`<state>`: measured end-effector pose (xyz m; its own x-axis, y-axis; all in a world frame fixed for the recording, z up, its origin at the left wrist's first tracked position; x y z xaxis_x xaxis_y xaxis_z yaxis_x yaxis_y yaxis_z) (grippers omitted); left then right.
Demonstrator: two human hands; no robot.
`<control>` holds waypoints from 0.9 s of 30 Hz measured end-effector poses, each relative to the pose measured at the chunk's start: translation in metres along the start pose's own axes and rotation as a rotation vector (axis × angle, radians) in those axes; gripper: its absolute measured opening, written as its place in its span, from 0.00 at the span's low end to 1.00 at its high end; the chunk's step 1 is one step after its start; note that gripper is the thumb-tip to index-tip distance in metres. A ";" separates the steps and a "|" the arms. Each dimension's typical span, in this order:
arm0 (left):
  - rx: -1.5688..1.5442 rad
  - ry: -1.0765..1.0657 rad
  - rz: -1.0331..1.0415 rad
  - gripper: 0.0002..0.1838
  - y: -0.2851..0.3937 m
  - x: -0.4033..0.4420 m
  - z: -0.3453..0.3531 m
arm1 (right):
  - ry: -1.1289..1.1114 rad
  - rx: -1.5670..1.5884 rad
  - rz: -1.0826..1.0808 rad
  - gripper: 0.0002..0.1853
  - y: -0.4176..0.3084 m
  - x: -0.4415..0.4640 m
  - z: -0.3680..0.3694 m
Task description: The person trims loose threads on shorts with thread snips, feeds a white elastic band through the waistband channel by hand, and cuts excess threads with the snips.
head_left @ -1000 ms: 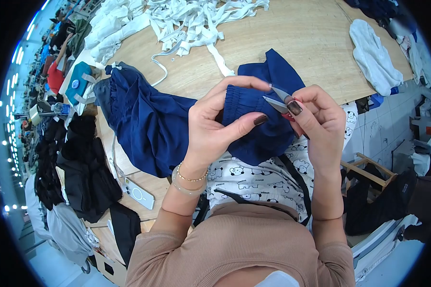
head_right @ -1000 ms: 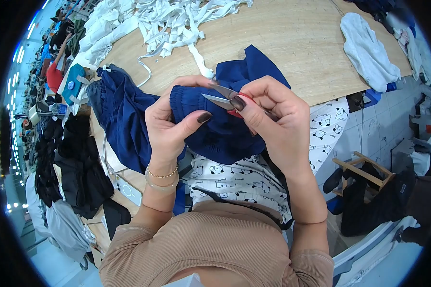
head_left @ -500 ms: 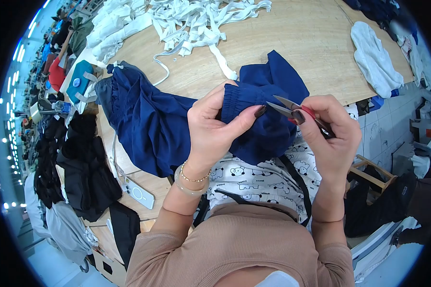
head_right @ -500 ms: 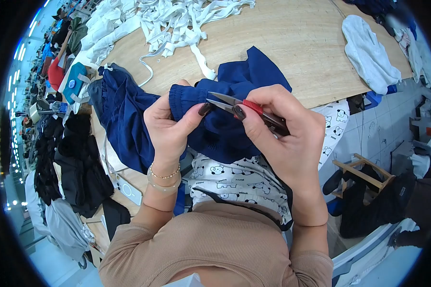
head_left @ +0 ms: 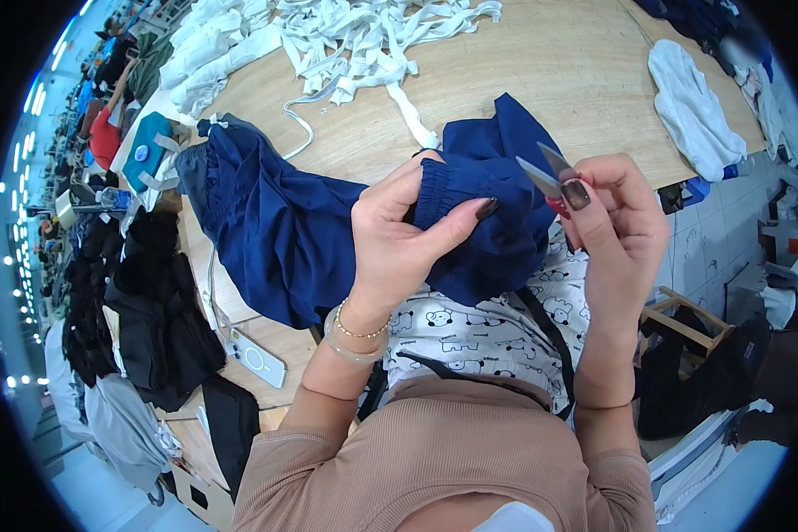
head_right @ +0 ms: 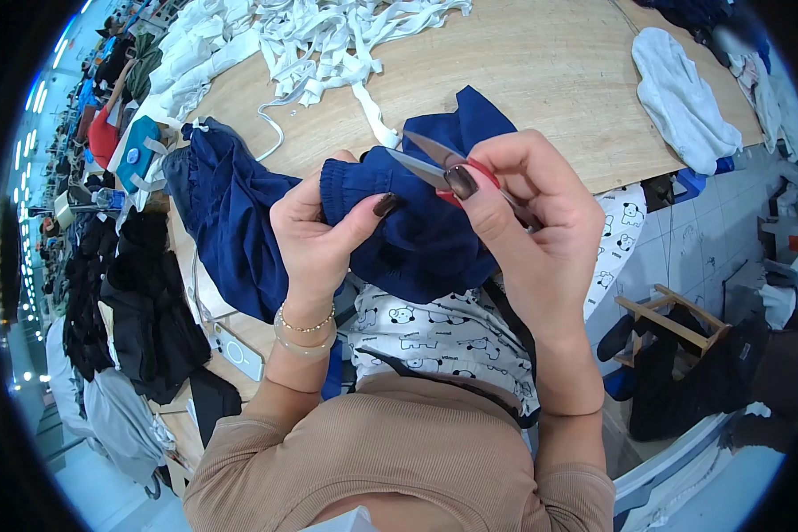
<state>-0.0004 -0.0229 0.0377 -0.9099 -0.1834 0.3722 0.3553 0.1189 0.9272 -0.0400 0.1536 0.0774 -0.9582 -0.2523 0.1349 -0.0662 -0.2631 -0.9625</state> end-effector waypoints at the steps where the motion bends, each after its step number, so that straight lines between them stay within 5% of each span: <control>1: 0.002 0.001 0.000 0.06 0.001 0.000 -0.001 | -0.030 -0.168 -0.070 0.03 -0.001 0.000 -0.001; 6: -0.011 0.035 -0.073 0.07 0.003 0.001 0.000 | -0.140 -0.601 -0.149 0.04 -0.009 -0.005 -0.002; 22: 0.002 0.035 -0.097 0.06 0.002 0.000 0.001 | -0.116 -0.635 -0.147 0.03 -0.001 -0.004 -0.002; 27: -0.032 0.009 -0.080 0.06 0.002 0.000 0.001 | -0.090 -0.401 -0.177 0.04 0.003 -0.002 0.001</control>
<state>-0.0001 -0.0212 0.0398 -0.9337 -0.1995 0.2974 0.2886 0.0723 0.9547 -0.0384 0.1525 0.0740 -0.8955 -0.3202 0.3091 -0.3470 0.0678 -0.9354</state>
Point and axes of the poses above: each hand's wrist, its own x-axis towards the middle knuckle, its own z-axis out of the palm, y = z × x, the point moved 1 cm from there along x, towards the middle knuckle, and after that the axes turned 3 degrees about x, right-handed, at the moved point
